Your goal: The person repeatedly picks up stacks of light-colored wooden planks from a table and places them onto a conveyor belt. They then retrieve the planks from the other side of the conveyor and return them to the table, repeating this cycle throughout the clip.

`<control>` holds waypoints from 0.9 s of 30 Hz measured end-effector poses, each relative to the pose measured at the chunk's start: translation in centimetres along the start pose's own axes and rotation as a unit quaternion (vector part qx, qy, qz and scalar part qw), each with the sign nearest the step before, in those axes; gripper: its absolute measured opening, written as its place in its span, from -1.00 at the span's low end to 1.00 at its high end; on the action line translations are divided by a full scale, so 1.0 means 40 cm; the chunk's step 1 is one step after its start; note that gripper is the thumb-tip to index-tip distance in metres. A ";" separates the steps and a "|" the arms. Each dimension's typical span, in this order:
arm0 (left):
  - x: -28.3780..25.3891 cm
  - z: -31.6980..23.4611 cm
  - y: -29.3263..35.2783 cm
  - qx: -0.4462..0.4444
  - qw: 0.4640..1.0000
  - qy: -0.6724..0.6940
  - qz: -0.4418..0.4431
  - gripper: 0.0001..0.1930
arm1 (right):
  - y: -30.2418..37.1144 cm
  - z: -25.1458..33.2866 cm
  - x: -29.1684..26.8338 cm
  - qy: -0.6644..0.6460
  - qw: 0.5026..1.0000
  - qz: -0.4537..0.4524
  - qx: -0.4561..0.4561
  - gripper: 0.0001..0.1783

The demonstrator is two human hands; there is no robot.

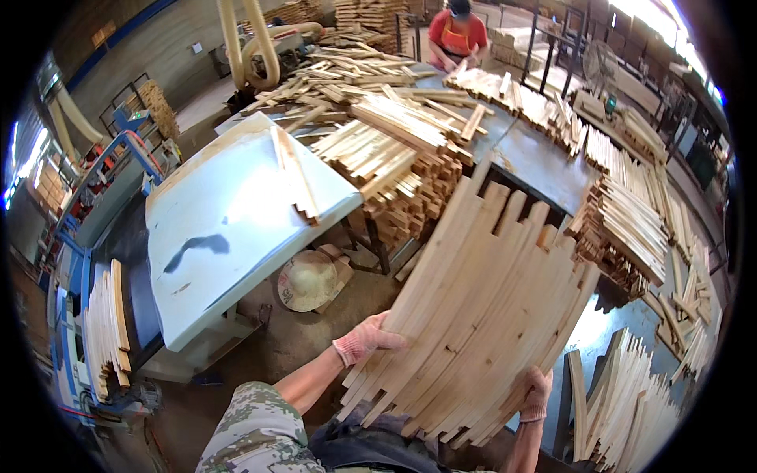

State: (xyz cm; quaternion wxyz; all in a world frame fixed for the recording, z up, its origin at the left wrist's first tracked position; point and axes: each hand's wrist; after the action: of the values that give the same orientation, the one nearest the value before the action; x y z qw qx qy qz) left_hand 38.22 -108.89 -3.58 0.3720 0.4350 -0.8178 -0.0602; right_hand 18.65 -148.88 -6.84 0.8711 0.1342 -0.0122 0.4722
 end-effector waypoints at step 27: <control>-0.965 -0.208 1.200 0.239 0.848 0.114 -0.459 0.03 | 0.165 -0.168 1.823 0.226 0.840 0.483 0.101 -0.26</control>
State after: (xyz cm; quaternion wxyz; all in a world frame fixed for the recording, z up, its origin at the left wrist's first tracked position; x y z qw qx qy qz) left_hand 25.01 -48.35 1.19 0.2767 0.8404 -0.4655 0.0233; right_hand 52.87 -84.06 -1.04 0.4928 0.0879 0.1690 0.8490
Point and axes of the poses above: each hand's wrist, its own y-axis away from the middle knuckle, its own x-axis out of the palm, z = x × y, and after that the axes turned 12 degrees about y, right-handed
